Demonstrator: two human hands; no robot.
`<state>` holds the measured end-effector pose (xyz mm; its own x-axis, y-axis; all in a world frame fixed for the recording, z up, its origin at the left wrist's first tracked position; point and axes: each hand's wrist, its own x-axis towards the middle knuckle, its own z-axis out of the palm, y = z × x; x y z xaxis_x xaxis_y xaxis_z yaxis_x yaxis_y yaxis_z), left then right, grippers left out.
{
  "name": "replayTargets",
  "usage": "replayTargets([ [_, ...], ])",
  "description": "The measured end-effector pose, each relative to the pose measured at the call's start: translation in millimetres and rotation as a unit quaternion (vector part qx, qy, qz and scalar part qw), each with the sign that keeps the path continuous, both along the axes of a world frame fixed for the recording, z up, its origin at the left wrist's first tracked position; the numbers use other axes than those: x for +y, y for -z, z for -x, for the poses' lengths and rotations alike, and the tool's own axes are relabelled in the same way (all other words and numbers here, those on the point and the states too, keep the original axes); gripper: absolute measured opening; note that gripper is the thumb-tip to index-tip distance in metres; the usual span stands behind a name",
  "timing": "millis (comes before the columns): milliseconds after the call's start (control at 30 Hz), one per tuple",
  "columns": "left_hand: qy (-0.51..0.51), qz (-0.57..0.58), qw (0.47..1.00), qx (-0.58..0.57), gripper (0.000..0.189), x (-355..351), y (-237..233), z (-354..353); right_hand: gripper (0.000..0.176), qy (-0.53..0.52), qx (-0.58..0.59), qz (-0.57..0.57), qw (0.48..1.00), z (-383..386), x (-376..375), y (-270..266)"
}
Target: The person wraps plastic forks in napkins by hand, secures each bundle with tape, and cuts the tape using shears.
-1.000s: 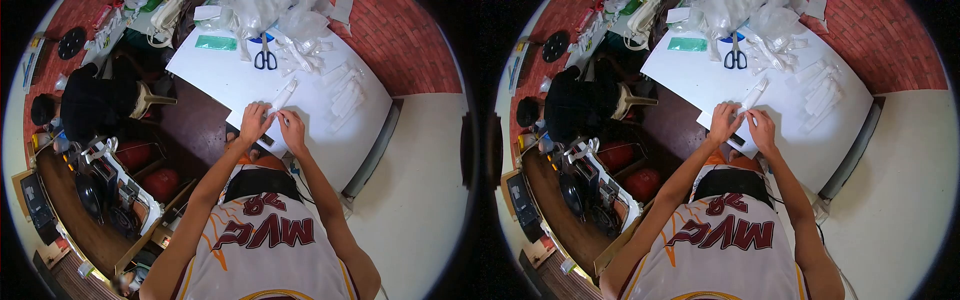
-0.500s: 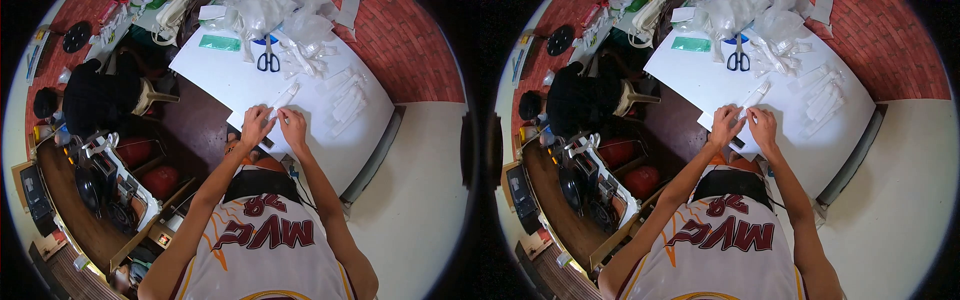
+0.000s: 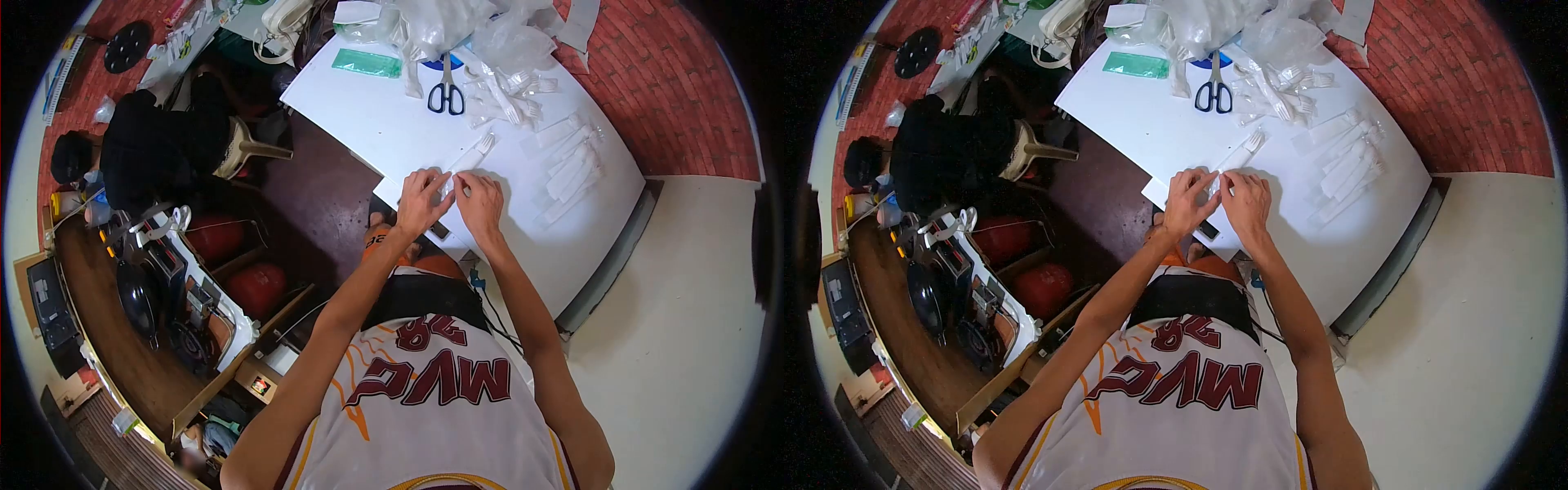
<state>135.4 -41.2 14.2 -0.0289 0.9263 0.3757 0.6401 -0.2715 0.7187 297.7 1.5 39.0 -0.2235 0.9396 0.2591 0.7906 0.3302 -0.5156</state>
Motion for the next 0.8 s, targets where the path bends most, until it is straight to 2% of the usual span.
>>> replayTargets([
  [367,-0.002,-0.009,1.000,-0.003,0.051,0.3,10.3,1.3,0.026,0.012,-0.072,0.074,0.995,5.1,0.8,-11.5],
  [800,-0.006,-0.001,1.000,-0.016,0.051,0.4,5.5,2.4,0.033,0.017,-0.091,0.145,0.985,5.5,9.1,-22.2],
])
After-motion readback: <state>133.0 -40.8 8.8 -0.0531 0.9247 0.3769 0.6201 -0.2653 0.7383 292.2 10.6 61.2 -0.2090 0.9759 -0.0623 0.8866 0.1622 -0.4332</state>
